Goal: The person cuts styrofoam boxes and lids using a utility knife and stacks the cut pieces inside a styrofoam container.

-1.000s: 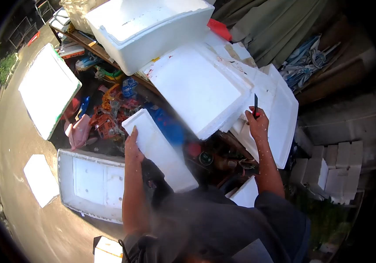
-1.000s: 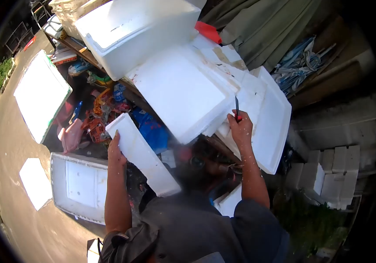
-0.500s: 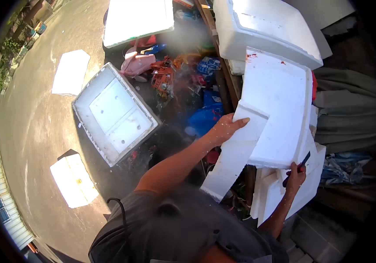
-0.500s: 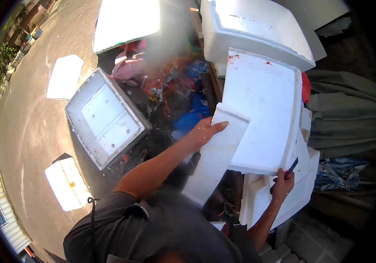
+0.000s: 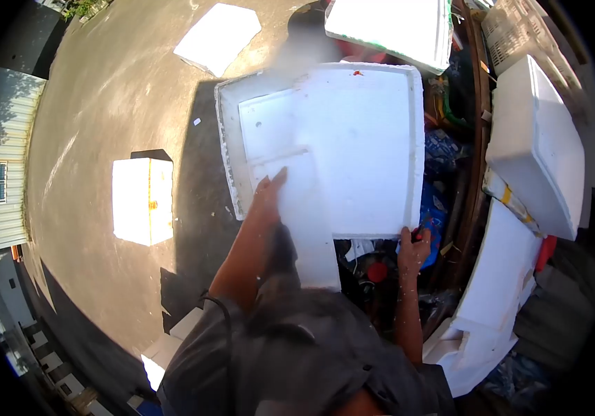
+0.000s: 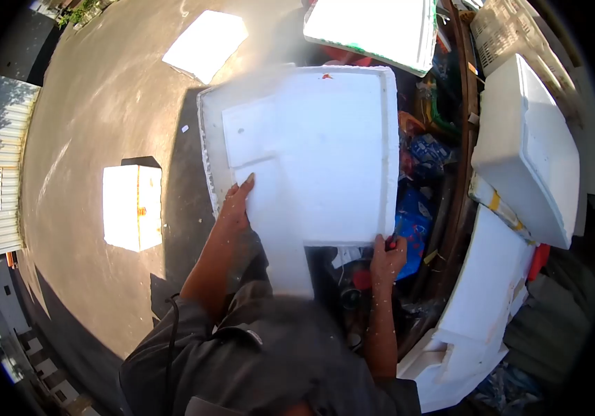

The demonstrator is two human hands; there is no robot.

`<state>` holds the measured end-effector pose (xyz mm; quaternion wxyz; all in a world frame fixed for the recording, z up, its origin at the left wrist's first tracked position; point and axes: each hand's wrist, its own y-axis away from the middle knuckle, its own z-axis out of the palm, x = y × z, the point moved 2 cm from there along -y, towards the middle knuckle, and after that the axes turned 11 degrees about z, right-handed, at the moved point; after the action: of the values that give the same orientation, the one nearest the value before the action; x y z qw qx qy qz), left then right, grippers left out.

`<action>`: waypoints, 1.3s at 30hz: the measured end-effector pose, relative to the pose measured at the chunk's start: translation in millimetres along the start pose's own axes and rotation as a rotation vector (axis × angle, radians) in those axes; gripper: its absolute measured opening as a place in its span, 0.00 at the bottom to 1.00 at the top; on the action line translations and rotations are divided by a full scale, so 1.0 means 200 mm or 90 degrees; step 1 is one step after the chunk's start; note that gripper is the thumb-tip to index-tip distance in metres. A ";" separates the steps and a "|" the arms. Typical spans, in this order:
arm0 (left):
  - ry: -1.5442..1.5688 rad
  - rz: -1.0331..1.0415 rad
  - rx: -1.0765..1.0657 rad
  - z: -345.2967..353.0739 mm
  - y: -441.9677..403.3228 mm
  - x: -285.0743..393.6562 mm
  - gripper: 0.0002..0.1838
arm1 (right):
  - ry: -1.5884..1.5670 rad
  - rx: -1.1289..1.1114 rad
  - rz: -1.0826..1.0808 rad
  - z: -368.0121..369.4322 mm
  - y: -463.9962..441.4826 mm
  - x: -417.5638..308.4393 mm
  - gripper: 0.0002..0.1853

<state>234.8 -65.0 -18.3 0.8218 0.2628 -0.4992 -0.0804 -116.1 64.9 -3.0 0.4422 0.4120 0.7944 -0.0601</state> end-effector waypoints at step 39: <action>-0.087 -0.027 0.214 -1.30 -0.65 -0.08 0.18 | 0.450 -0.939 -0.276 2.83 0.31 0.36 0.14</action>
<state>468.4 -77.8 -192.2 0.7285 0.4007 -0.5547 -0.0310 277.8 -112.4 -381.8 0.3017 -0.1494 0.7831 0.5229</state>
